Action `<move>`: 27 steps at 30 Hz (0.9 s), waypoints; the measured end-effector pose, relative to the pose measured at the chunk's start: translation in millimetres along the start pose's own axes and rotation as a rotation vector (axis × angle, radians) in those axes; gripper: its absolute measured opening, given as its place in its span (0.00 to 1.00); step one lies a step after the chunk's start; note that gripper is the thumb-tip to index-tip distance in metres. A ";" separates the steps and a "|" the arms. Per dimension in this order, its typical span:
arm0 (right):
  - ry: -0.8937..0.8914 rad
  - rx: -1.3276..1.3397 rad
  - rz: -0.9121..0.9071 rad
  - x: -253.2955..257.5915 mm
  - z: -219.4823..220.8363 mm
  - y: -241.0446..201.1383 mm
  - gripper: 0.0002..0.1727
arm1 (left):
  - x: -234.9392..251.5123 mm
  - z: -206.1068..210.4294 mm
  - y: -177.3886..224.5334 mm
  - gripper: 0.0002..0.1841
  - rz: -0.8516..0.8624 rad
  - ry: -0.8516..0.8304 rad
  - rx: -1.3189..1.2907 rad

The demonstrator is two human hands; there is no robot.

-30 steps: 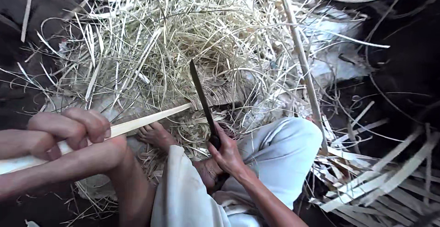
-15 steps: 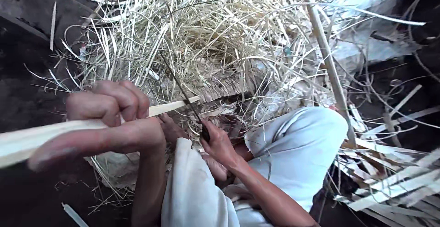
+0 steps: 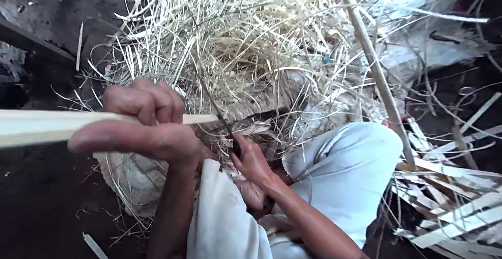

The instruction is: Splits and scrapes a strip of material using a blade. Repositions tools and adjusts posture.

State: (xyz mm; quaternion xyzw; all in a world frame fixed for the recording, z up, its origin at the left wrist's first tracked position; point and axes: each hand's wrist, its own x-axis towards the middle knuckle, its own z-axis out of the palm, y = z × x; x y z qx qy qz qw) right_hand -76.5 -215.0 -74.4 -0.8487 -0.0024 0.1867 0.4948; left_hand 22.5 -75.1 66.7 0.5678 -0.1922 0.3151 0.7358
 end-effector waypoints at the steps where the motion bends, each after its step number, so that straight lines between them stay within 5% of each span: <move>1: -0.002 -0.014 -0.009 0.8 -1.6 -1.1 0.23 | 2.3 6.2 -1.0 0.30 0.017 0.002 -0.033; 6: 0.012 0.012 -0.034 -8.0 7.8 -11.1 0.23 | 4.9 1.6 0.8 0.35 0.075 0.061 0.010; 10: 0.206 -0.003 -0.268 -12.8 7.4 -21.4 0.22 | 1.1 11.3 0.2 0.31 0.055 0.020 -0.039; 15: -0.052 0.089 0.054 6.1 10.9 8.7 0.23 | -4.4 4.7 3.1 0.29 0.031 -0.016 0.057; 20: 0.141 0.093 -0.210 -12.6 16.9 -8.0 0.23 | -8.7 0.3 6.6 0.31 0.057 -0.071 -0.008; 24: -0.057 0.074 0.081 5.5 17.6 14.9 0.22 | -9.7 -6.2 16.1 0.33 0.094 -0.005 0.046; 27: 0.016 0.068 -0.025 -11.3 12.9 -8.1 0.22 | -14.1 -4.6 23.3 0.33 0.063 0.011 0.057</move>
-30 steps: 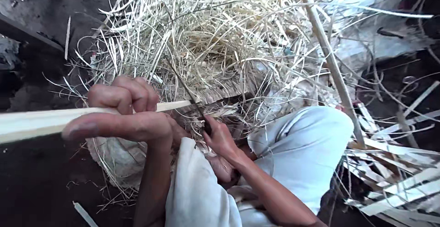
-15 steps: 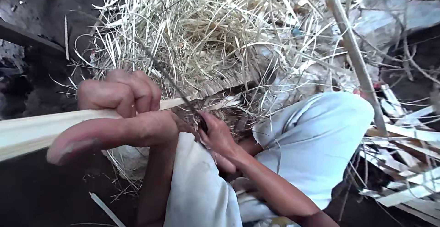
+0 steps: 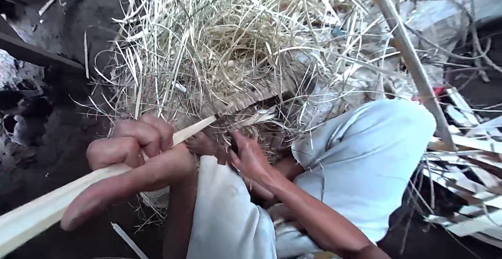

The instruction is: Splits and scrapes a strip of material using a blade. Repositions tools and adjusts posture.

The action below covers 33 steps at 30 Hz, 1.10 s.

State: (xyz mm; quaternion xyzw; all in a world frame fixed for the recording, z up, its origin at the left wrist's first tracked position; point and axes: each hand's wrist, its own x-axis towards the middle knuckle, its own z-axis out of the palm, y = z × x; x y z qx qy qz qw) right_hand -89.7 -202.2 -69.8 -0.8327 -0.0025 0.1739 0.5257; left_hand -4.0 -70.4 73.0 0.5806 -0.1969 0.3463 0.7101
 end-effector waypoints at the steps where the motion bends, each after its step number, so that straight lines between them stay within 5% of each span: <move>1: 0.073 -0.022 -0.113 -2.4 2.3 -1.7 0.22 | -2.6 -1.3 -1.8 0.32 0.008 0.001 0.005; 3: 0.090 -0.033 -0.141 -6.1 12.4 10.7 0.22 | -9.7 -4.3 2.0 0.30 -0.014 0.012 0.044; 7: -0.065 -0.030 0.119 12.4 4.0 16.9 0.22 | -3.6 -8.1 -4.2 0.33 0.041 0.027 0.044; 11: 0.184 -0.075 -0.246 -5.0 11.9 1.2 0.21 | -9.8 9.3 2.6 0.32 0.019 0.058 0.017; 16: -0.060 -0.060 0.130 15.5 4.3 22.1 0.20 | -6.3 -7.3 -5.4 0.31 0.004 0.008 0.082; 21: 0.143 -0.040 -0.216 -6.9 14.2 15.5 0.20 | -4.2 3.9 -0.5 0.33 0.008 0.045 0.020; 24: -0.059 -0.049 0.108 12.2 10.3 37.4 0.21 | -2.5 -3.5 -1.3 0.36 0.001 0.047 0.033; 26: -0.088 -0.035 0.156 9.7 0.6 19.1 0.21 | -3.3 -5.1 -5.0 0.34 0.018 0.057 0.036; 30: 0.120 -0.052 -0.189 -6.4 10.1 10.8 0.22 | -6.3 9.5 0.0 0.32 0.020 0.058 0.011; 33: -0.066 -0.089 0.128 11.7 7.8 32.1 0.22 | -6.5 3.7 -2.3 0.33 0.022 0.065 0.047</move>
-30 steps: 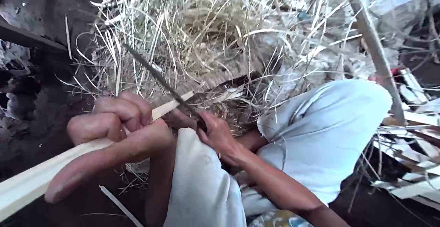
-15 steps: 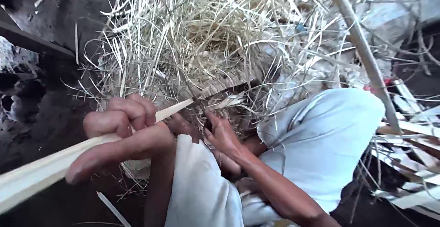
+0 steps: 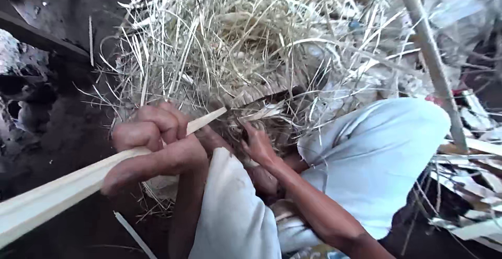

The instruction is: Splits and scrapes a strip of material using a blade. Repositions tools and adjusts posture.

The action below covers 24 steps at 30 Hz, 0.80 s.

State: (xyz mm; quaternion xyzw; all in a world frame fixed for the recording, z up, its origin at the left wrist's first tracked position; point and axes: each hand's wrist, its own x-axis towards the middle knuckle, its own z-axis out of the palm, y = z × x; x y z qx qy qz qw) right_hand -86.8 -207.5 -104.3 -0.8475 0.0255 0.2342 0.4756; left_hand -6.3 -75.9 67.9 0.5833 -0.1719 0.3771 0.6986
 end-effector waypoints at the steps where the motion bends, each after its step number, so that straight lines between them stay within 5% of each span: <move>1: -0.034 0.002 0.047 3.3 -5.4 -3.8 0.22 | 0.1 -5.6 -3.8 0.32 0.004 -0.023 0.013; 6: 0.167 0.014 -0.286 -17.0 -2.0 -17.7 0.22 | -0.2 5.4 -2.5 0.32 -0.010 -0.013 -0.051; 10: -0.066 0.066 0.075 9.6 -0.9 7.1 0.20 | -3.1 -11.4 -11.4 0.33 -0.024 -0.008 -0.017; 12: -0.056 0.089 0.042 0.5 -8.2 -9.6 0.20 | -2.4 -18.9 -16.5 0.35 -0.016 0.005 0.008; 15: 0.149 0.053 -0.248 -10.7 3.5 -12.7 0.22 | -2.3 -9.8 -13.5 0.35 -0.014 0.012 -0.017; 20: -0.067 0.010 0.095 15.9 4.8 18.8 0.21 | 0.4 -24.4 -16.0 0.34 0.009 0.031 0.031; 24: -0.076 -0.003 0.093 14.0 2.8 19.7 0.21 | -17.6 -22.7 0.4 0.18 -0.161 -0.072 0.402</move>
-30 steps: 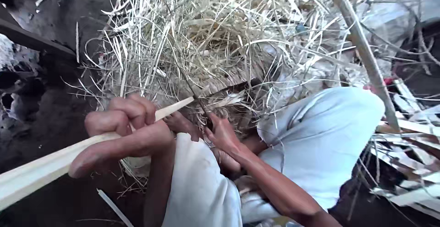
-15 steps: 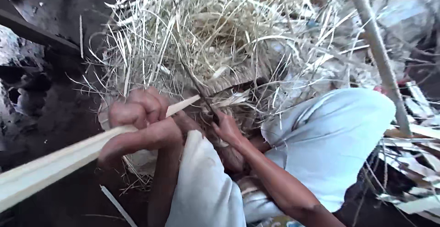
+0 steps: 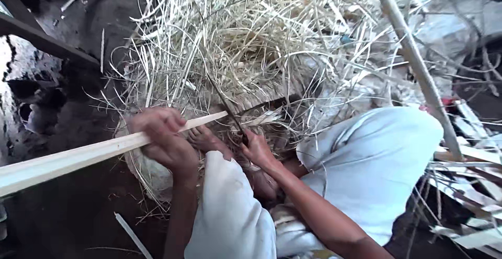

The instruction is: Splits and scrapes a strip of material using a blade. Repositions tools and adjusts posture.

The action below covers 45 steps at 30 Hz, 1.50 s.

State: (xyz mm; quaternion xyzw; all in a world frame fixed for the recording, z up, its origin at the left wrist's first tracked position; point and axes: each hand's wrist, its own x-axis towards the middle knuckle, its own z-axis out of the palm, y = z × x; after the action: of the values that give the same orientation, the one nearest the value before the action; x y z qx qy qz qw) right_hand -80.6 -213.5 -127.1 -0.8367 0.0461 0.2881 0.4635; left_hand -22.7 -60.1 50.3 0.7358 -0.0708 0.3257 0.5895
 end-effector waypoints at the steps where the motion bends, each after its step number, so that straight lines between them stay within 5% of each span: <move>1: 0.004 0.001 -0.014 -1.4 0.4 0.4 0.23 | -10.9 -2.3 5.3 0.11 -0.122 -0.088 0.110; 3: 0.008 0.033 -0.050 -2.6 0.8 3.7 0.29 | -25.4 -4.5 2.1 0.03 -0.283 -0.209 0.249; 7: 0.012 0.084 -0.096 -4.6 -4.2 -0.2 0.27 | -41.9 -13.9 -11.0 0.07 -0.460 -0.227 0.301; 12: 0.155 0.000 -0.339 -20.8 -1.5 -30.4 0.30 | -55.8 -15.1 -4.8 0.07 -0.405 -0.270 0.321; 17: 0.079 0.051 -0.230 -7.7 5.9 -20.2 0.26 | -58.7 -22.9 -9.8 0.08 -0.398 -0.230 0.251; 22: 0.195 0.039 -0.391 -25.0 3.2 -32.4 0.27 | -60.6 -15.6 -7.4 0.08 -0.342 -0.279 0.284; 27: 0.070 0.047 -0.166 -4.4 2.1 -24.1 0.25 | -58.1 -17.4 -8.4 0.08 -0.408 -0.208 0.275; 32: 0.183 0.029 -0.357 -27.7 9.1 -27.8 0.25 | -62.4 -11.0 -6.5 0.06 -0.401 -0.211 0.282; 36: 0.043 0.012 -0.128 -7.3 1.7 -19.0 0.24 | -59.2 -14.3 -8.6 0.07 -0.452 -0.164 0.280; 41: 0.184 0.051 -0.358 -30.4 4.8 -32.1 0.23 | -59.5 -4.3 -6.0 0.06 -0.401 -0.198 0.290; 45: 0.053 0.057 -0.112 -6.6 2.5 -15.4 0.21 | -56.6 -9.9 -8.4 0.06 -0.397 -0.195 0.286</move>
State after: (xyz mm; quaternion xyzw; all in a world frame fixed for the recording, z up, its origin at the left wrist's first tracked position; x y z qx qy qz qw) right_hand -81.9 -204.0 -113.1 -0.8318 0.0196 0.2380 0.5011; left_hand -66.5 -64.5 12.5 0.8389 0.0653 0.1380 0.5224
